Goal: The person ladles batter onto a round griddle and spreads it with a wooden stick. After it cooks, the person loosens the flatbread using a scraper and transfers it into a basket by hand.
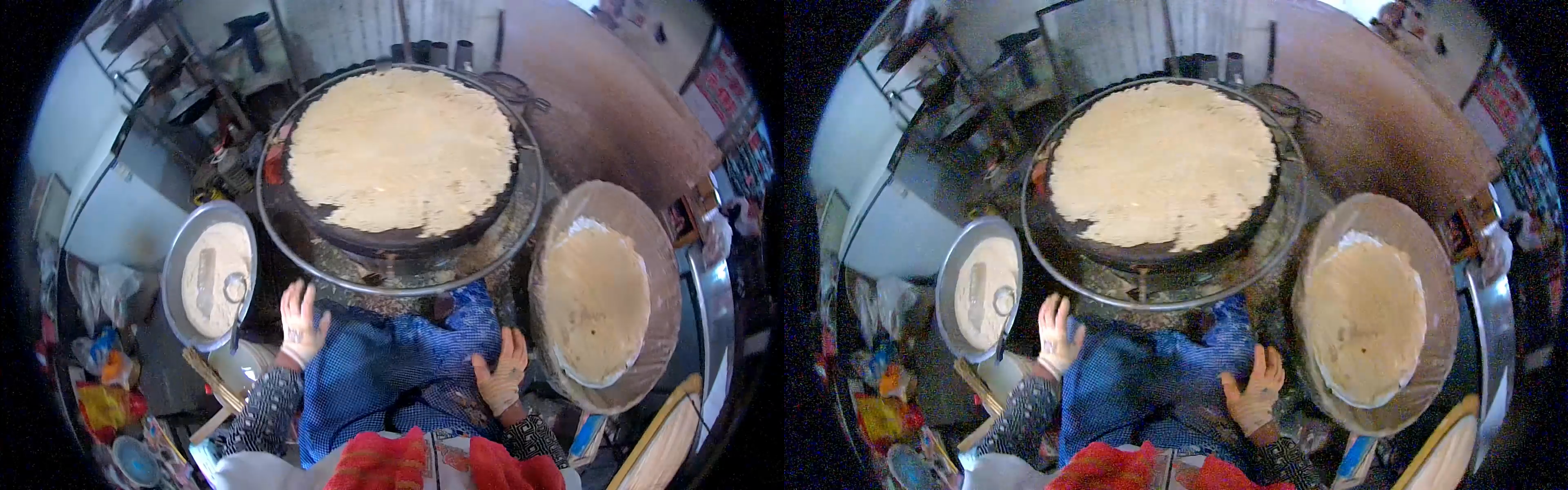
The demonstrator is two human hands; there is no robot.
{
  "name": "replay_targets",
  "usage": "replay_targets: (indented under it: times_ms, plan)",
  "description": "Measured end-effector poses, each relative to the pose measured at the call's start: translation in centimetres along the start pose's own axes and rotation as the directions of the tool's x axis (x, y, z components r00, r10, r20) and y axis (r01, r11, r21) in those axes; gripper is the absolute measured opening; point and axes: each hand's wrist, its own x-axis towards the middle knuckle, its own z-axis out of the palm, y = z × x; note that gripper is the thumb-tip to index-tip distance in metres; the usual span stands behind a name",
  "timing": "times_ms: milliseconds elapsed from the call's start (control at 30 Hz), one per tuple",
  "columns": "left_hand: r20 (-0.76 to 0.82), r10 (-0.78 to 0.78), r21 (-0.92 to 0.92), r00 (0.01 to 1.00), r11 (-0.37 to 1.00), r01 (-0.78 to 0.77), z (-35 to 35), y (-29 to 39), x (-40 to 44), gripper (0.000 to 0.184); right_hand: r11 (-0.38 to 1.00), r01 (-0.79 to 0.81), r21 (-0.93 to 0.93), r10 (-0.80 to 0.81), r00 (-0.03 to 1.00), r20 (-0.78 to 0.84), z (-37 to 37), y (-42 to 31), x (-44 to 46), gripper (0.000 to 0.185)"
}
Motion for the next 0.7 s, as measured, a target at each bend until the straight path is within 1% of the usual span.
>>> replay_targets:
  times_ms: [67, 100, 133, 167, 200, 267, 300, 333, 400, 433, 467, 533, 567, 600, 633, 667, 700]
  plan:
    - [0.014, 0.026, 0.074, 1.000, 0.997, -0.027, -0.5, -2.0, 3.5, 0.076, 0.992, 0.123, -0.026, -0.124, 0.989, -0.076, -0.5, -2.8, 4.2, 0.073]
    - [0.053, 0.046, 0.110, 0.998, 0.993, -0.052, -0.6, -2.8, 5.0, 0.076, 0.976, 0.217, -0.028, -0.219, 0.964, -0.153, -0.7, -4.5, 6.2, 0.062]
    - [0.092, 0.068, 0.140, 0.993, 0.987, -0.080, -0.4, -3.8, 6.1, 0.075, 0.960, 0.271, -0.073, -0.279, 0.949, -0.149, -0.3, -5.8, 8.2, 0.059]
    - [0.188, 0.084, 0.136, 0.979, 0.985, -0.111, 0.1, -5.1, 7.0, 0.073, 0.941, 0.318, -0.117, -0.333, 0.932, -0.143, 0.0, -7.0, 10.3, 0.057]
    - [0.244, 0.103, 0.119, 0.964, 0.984, -0.135, 1.0, -6.0, 7.6, 0.063, 0.916, 0.364, -0.169, -0.389, 0.909, -0.149, 0.5, -8.0, 12.4, 0.054]
    - [0.420, 0.040, 0.156, 0.907, 0.981, -0.116, 3.1, -6.4, 8.7, 0.049, 0.880, 0.417, -0.229, -0.457, 0.875, -0.161, 1.4, -9.1, 17.0, 0.051]
    - [0.415, -0.025, 0.177, 0.909, 0.983, -0.053, 4.7, -6.0, 9.1, 0.043, 0.855, 0.448, -0.263, -0.497, 0.852, -0.164, 2.1, -9.0, 19.2, 0.053]
    - [0.538, -0.082, 0.215, 0.839, 0.976, -0.043, 4.6, -5.0, 10.2, 0.038, 0.840, 0.453, -0.298, -0.485, 0.874, -0.038, 2.5, -9.0, 21.4, 0.059]
    - [0.572, -0.076, 0.204, 0.816, 0.978, -0.052, 4.7, -3.6, 10.1, 0.034, 0.748, 0.471, -0.468, -0.473, 0.873, 0.124, 4.7, -8.1, 25.1, 0.064]
    - [0.583, -0.074, 0.280, 0.809, 0.953, -0.115, 4.8, -2.7, 10.0, 0.031, 0.727, 0.484, -0.487, -0.477, 0.866, 0.148, 6.0, -7.4, 26.8, 0.066]
    - [0.592, -0.076, 0.262, 0.803, 0.960, -0.103, 4.1, -1.8, 10.1, 0.031, 0.732, 0.500, -0.462, -0.482, 0.860, 0.166, 5.8, -8.0, 27.8, 0.066]
    - [0.540, -0.067, 0.274, 0.839, 0.957, -0.100, 4.8, -1.5, 9.6, 0.030, 0.741, 0.533, -0.408, -0.498, 0.844, 0.197, 5.3, -9.3, 29.4, 0.067]
    - [0.496, -0.050, 0.259, 0.867, 0.961, -0.093, 4.9, -1.4, 9.4, 0.026, 0.737, 0.539, -0.408, -0.533, 0.834, 0.139, 5.5, -9.6, 29.9, 0.052]
    - [0.463, -0.042, 0.176, 0.885, 0.983, -0.045, 4.8, -1.4, 9.2, 0.020, 0.776, 0.547, -0.315, -0.531, 0.835, 0.143, 6.6, -8.6, 31.1, 0.045]
    - [0.512, -0.067, 0.176, 0.857, 0.984, -0.028, 5.0, -1.6, 9.3, 0.028, 0.808, 0.546, -0.220, -0.526, 0.838, 0.147, 8.3, -6.8, 33.0, 0.038]
    - [0.560, -0.093, 0.177, 0.823, 0.984, -0.009, 5.2, -1.6, 9.4, 0.035, 0.833, 0.539, -0.123, -0.521, 0.840, 0.155, 8.4, -6.8, 34.1, 0.031]
    - [0.554, -0.091, 0.165, 0.828, 0.986, -0.002, 5.2, -1.6, 9.4, 0.035, 0.799, 0.566, -0.200, -0.572, 0.820, 0.035, 8.4, -6.6, 35.0, 0.025]
